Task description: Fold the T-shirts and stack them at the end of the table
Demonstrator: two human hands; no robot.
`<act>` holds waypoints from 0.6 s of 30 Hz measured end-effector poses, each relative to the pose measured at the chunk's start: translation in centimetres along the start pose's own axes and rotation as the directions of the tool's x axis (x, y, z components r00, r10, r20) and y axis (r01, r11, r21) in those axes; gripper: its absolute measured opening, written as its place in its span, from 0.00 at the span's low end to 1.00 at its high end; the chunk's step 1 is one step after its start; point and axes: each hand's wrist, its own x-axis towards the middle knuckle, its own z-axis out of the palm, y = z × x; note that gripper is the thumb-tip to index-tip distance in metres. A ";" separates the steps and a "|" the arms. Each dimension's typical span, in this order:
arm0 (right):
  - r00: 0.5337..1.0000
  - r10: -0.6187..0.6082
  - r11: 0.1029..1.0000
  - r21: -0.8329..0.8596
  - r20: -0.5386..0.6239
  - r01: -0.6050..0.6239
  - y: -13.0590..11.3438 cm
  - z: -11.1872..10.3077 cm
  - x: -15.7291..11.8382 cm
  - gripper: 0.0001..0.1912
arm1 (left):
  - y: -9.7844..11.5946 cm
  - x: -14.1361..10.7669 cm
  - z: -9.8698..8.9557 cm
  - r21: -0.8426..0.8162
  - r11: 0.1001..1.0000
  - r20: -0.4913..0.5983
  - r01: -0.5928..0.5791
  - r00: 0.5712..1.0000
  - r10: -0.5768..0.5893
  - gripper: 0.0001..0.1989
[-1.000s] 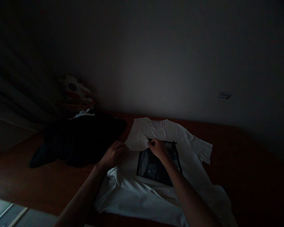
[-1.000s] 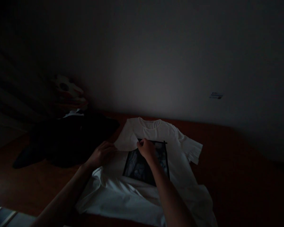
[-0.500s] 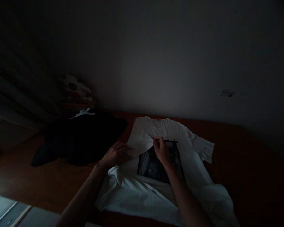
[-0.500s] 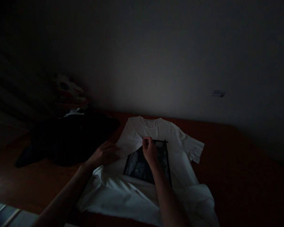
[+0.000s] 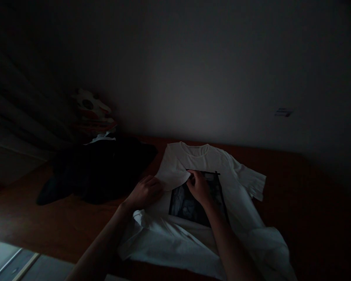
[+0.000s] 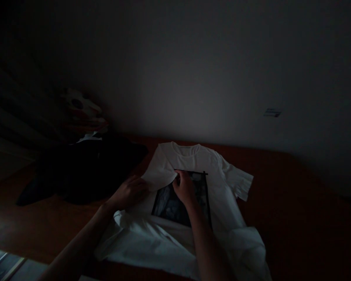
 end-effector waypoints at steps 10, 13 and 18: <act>0.996 0.072 0.996 0.060 -0.045 -0.069 0.3 0.2 0.3 0.17 | -0.3 -0.4 0.1 -0.109 0.987 -0.160 0.119 0.978 -0.135 0.09; 0.995 0.087 0.994 0.074 -0.057 -0.083 0.4 0.2 0.4 0.18 | -0.6 -0.6 0.0 -0.058 0.998 -0.053 0.017 0.998 -0.020 0.14; 0.995 0.081 0.993 0.092 -0.064 -0.074 0.6 0.3 0.5 0.18 | -0.7 -0.4 -0.2 0.034 0.999 0.011 0.002 1.000 -0.003 0.17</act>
